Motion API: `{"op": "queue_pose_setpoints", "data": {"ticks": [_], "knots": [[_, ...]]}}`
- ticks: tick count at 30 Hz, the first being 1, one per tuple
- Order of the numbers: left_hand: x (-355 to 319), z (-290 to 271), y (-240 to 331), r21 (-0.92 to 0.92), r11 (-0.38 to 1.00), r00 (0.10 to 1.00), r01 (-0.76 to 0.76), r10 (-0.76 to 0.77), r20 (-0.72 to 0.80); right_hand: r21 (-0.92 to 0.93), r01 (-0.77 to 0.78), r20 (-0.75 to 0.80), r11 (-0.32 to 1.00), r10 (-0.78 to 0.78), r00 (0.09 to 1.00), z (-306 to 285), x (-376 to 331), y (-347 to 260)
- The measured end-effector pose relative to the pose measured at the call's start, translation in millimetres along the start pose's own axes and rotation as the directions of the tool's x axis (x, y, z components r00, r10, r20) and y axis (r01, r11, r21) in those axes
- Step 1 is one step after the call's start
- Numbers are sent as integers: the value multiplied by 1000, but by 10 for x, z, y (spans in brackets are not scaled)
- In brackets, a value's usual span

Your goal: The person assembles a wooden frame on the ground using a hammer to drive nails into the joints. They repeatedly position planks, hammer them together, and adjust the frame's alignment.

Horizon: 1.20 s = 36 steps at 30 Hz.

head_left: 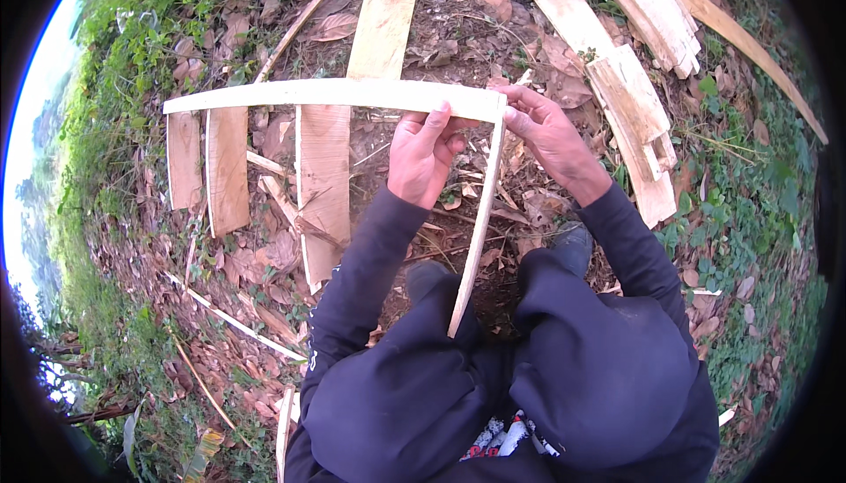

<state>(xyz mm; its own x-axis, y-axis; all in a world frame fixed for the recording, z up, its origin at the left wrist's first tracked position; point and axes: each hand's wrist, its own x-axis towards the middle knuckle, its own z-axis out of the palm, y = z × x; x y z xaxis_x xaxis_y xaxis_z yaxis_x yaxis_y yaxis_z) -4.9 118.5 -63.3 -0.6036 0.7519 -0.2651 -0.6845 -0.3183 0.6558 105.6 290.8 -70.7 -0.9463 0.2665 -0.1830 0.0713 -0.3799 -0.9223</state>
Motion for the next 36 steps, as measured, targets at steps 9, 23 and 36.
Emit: {"op": "queue_pose_setpoints", "data": {"ticks": [9, 23, 36], "knots": [[0, -25, -86, 26, 999, 998, 47, -46, -32, 210, -126, 20, 970, 124, 992, -34, -46, 59], [57, -40, -221, -21, 998, 995, 60, -62, -73, 370, -154, 99, 916, 126, 987, -253, 15, 330], [38, -64, -252, -64, 998, 999, 12, -14, -44, 421, -174, 134, 890, 129, 983, -281, 38, 392]]}}
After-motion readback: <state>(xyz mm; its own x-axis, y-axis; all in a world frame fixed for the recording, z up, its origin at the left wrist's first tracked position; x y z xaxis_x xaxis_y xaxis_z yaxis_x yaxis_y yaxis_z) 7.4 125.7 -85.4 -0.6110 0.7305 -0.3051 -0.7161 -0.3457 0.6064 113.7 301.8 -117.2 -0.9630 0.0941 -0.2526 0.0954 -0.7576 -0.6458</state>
